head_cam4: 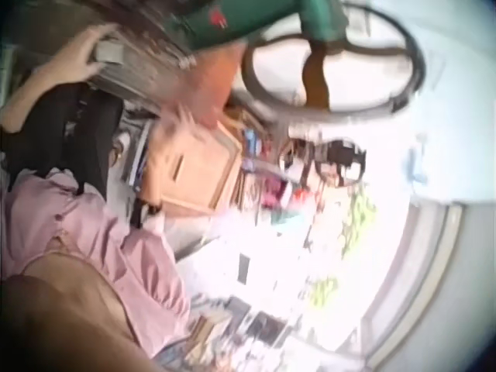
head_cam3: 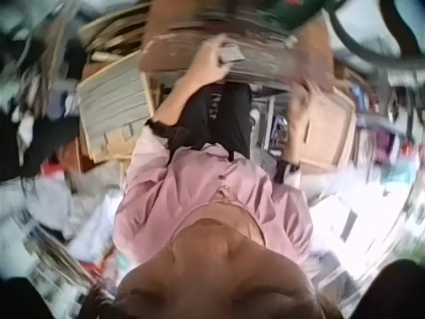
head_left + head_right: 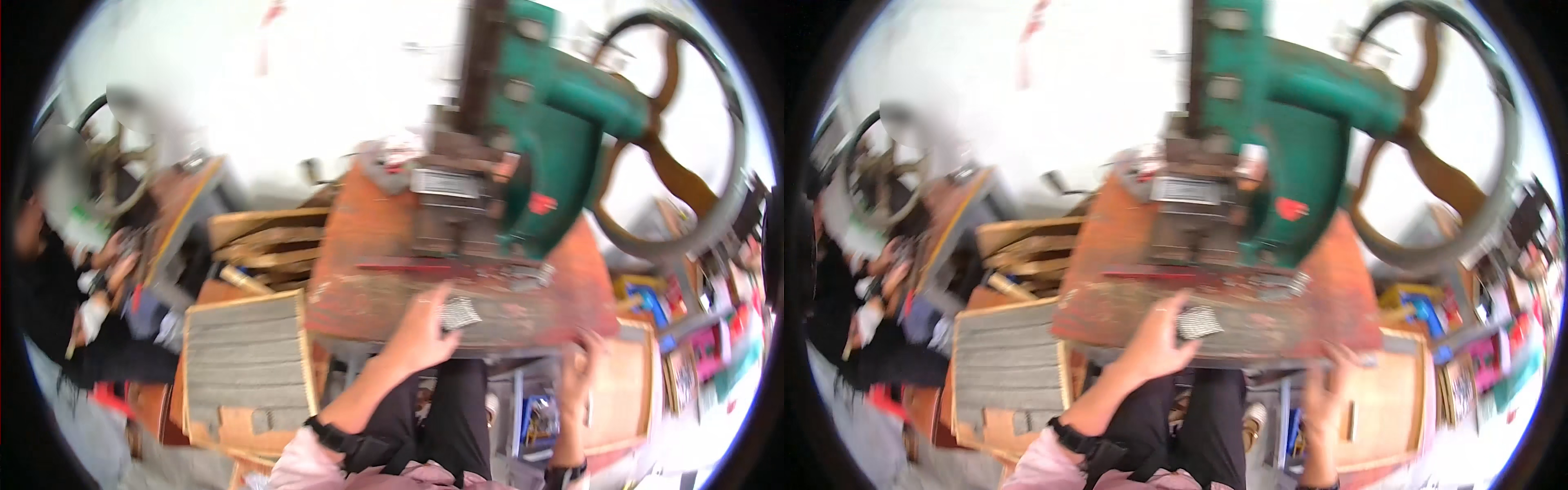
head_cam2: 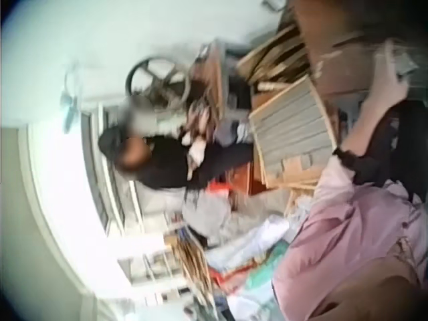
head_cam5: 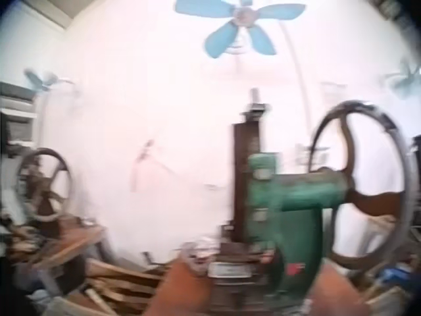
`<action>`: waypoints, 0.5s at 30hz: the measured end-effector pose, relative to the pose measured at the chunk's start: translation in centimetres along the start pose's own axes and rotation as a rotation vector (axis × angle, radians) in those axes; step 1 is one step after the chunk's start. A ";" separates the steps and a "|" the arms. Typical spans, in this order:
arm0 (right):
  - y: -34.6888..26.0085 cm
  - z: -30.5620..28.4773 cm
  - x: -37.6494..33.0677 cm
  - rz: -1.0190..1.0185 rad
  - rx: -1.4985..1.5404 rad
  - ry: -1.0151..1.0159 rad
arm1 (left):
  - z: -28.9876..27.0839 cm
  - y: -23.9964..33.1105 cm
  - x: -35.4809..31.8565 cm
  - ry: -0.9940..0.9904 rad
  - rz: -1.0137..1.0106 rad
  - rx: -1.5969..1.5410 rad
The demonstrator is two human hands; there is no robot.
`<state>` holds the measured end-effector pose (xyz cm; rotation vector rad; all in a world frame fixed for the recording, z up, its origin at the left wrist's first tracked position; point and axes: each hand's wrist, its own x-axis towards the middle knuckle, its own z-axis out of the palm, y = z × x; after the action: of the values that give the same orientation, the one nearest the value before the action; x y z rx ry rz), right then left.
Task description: Operating a manual press machine to flatten or shape metal components in a manufacturing environment.
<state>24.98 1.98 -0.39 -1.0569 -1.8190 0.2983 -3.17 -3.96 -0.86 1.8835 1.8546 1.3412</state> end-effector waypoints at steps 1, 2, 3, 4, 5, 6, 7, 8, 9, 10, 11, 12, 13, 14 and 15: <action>-2.7 1.2 1.7 -0.193 -0.100 -0.123 | -0.5 -0.4 -0.1 -0.016 -0.055 0.008; -4.3 2.9 2.3 -0.132 0.003 -0.256 | -0.6 -0.9 -0.4 -0.021 -0.071 0.001; -5.5 4.5 3.3 -0.111 0.129 -0.432 | -0.8 -1.4 -0.9 -0.021 -0.102 0.007; -5.7 5.3 4.1 -0.189 0.156 -0.472 | -0.5 -1.0 -0.5 -0.035 -0.105 -0.027; -5.6 6.0 4.8 -0.274 0.191 -0.516 | -0.2 -0.6 -0.2 -0.044 -0.111 -0.051; -5.6 6.6 5.3 -0.264 0.173 -0.498 | 0.1 -0.4 -0.1 -0.038 -0.083 -0.062; -5.6 7.3 5.9 -0.320 0.181 -0.576 | 0.4 -0.2 0.0 -0.047 -0.066 -0.072; -5.8 8.0 6.3 -0.381 0.202 -0.661 | 0.4 -0.3 -0.1 -0.044 -0.073 -0.073; -5.9 8.7 6.6 -0.382 0.199 -0.656 | 0.3 -0.4 -0.2 -0.039 -0.080 -0.074; -6.0 9.3 6.9 -0.405 0.212 -0.754 | 0.5 -1.2 -0.4 -0.056 -0.065 -0.098; -6.1 9.6 7.2 -0.427 0.226 -0.856 | 0.3 -1.2 -0.5 -0.056 -0.063 -0.097; -6.1 9.7 7.5 -0.491 0.173 -0.869 | 0.1 -0.9 -0.5 -0.050 -0.084 -0.140; -6.1 9.8 7.7 -0.488 0.169 -0.864 | 0.0 -0.6 -0.5 -0.047 -0.103 -0.185; -6.0 9.8 7.8 -0.515 0.117 -0.886 | 0.0 -0.2 -0.4 -0.059 -0.092 -0.195; -5.8 9.8 8.0 -0.538 0.063 -0.907 | -0.1 0.2 -0.3 -0.037 -0.100 -0.211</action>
<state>12.49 7.04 3.22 -0.3340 -2.7836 0.5525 -3.05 -4.26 -0.81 1.6774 1.6918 1.3974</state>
